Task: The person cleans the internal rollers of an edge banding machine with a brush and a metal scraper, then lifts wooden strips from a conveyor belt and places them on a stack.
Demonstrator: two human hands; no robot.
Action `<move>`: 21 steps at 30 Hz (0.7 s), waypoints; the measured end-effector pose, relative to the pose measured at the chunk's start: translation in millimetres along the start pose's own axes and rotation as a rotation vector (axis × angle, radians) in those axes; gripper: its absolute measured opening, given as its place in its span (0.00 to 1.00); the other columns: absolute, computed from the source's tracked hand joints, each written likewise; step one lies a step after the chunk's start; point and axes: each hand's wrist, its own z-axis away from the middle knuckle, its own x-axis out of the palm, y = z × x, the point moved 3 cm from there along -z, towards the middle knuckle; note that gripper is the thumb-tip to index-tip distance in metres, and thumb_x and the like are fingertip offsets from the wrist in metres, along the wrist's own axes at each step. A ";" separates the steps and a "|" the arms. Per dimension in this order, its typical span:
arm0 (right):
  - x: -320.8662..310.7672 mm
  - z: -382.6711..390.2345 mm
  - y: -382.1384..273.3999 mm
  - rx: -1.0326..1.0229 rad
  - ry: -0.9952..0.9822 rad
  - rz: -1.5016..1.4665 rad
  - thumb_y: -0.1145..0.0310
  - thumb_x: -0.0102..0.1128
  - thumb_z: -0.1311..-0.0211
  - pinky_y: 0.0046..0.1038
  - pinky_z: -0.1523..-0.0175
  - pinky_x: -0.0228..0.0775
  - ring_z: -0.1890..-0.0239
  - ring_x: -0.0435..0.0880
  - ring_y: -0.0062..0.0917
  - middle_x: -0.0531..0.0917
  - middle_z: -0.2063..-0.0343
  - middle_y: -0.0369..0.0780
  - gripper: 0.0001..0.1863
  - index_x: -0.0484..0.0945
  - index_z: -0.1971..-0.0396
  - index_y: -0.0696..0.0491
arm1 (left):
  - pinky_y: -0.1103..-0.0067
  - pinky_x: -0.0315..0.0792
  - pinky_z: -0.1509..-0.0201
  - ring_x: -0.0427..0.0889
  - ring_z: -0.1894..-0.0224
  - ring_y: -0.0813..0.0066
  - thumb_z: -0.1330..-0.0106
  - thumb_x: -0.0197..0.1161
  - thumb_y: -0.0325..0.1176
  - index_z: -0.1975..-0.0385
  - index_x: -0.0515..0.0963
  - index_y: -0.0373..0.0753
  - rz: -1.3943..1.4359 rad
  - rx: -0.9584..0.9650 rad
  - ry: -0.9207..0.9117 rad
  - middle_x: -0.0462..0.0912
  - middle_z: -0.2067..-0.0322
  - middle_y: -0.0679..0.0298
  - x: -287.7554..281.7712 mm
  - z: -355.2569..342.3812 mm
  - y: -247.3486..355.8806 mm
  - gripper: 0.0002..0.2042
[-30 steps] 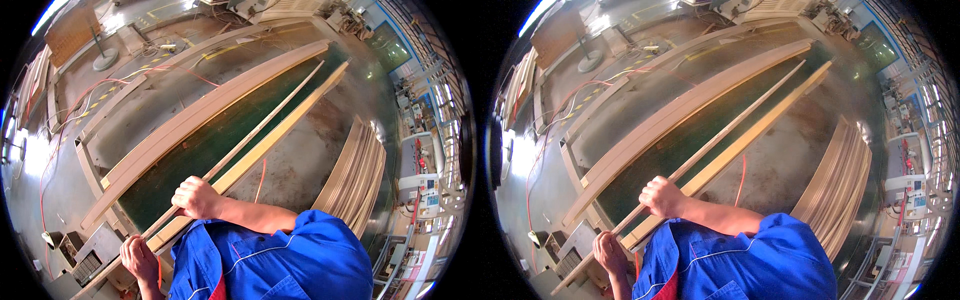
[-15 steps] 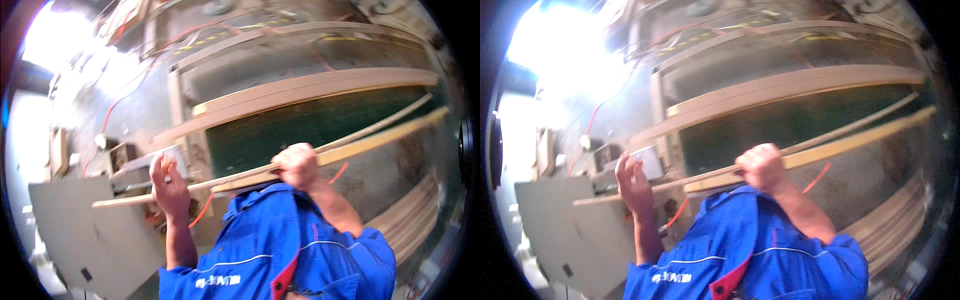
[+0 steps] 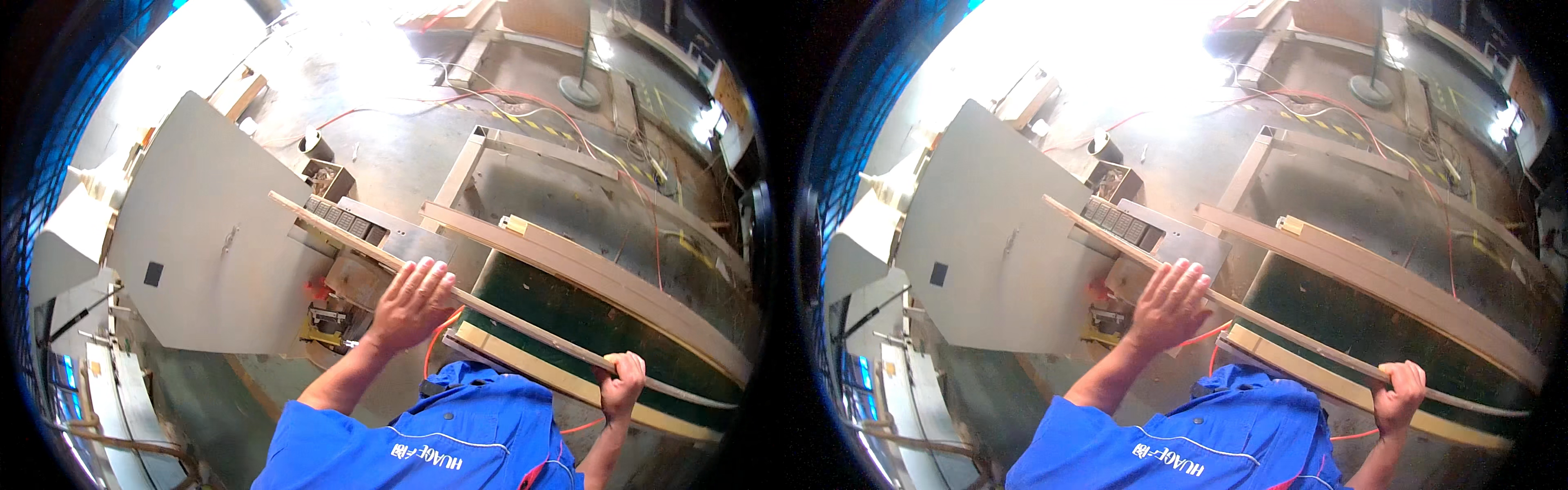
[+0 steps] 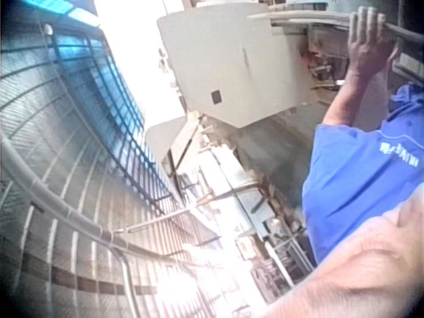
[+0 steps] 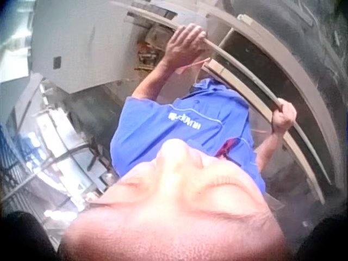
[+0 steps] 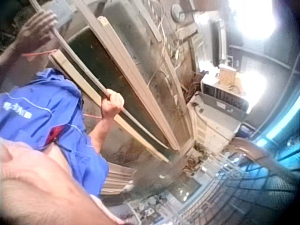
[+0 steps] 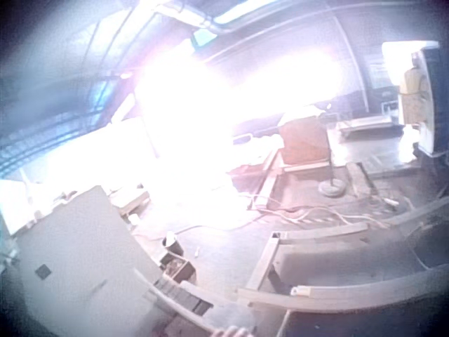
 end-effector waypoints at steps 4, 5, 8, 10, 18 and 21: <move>-14.1 3.6 8.7 -0.045 0.016 0.028 0.59 0.71 0.49 0.40 0.47 0.68 0.66 0.78 0.39 0.79 0.75 0.41 0.15 0.77 0.75 0.53 | 0.57 0.59 0.28 0.70 0.34 0.54 0.32 0.60 0.43 0.39 0.70 0.38 -0.099 -0.051 0.082 0.73 0.39 0.53 -21.5 16.9 -50.6 0.25; -13.8 1.3 12.3 -0.017 -0.004 0.025 0.58 0.72 0.50 0.39 0.49 0.68 0.65 0.77 0.40 0.78 0.75 0.41 0.16 0.77 0.76 0.54 | 0.57 0.59 0.28 0.70 0.34 0.52 0.33 0.60 0.42 0.39 0.69 0.37 -0.136 -0.074 0.098 0.72 0.39 0.52 -24.8 16.5 -59.9 0.25; -10.8 -0.6 16.2 -0.003 -0.014 0.025 0.55 0.72 0.50 0.38 0.49 0.68 0.62 0.78 0.40 0.80 0.73 0.42 0.18 0.77 0.75 0.55 | 0.56 0.58 0.28 0.69 0.34 0.49 0.34 0.61 0.39 0.38 0.67 0.34 -0.193 -0.170 0.176 0.71 0.38 0.49 -38.5 18.4 -87.8 0.27; -12.4 1.1 16.1 -0.067 0.035 0.009 0.55 0.72 0.50 0.38 0.48 0.68 0.62 0.78 0.39 0.80 0.73 0.42 0.18 0.77 0.75 0.54 | 0.56 0.59 0.28 0.69 0.34 0.48 0.34 0.61 0.40 0.38 0.68 0.33 -0.204 -0.218 0.211 0.71 0.38 0.47 -37.7 18.3 -89.6 0.27; -24.2 9.9 21.3 -0.224 0.135 0.037 0.62 0.74 0.62 0.35 0.57 0.71 0.68 0.83 0.31 0.85 0.74 0.33 0.12 0.82 0.74 0.45 | 0.58 0.63 0.32 0.71 0.37 0.48 0.32 0.61 0.44 0.40 0.69 0.37 -0.144 0.002 0.204 0.74 0.41 0.49 -18.0 -6.2 -21.6 0.25; -3.4 14.4 34.0 -0.131 0.110 0.014 0.61 0.74 0.61 0.33 0.60 0.70 0.69 0.82 0.28 0.83 0.76 0.31 0.12 0.80 0.76 0.45 | 0.61 0.73 0.42 0.80 0.49 0.51 0.33 0.62 0.43 0.52 0.81 0.38 -0.042 0.071 0.258 0.82 0.52 0.50 -47.5 -6.1 -15.8 0.17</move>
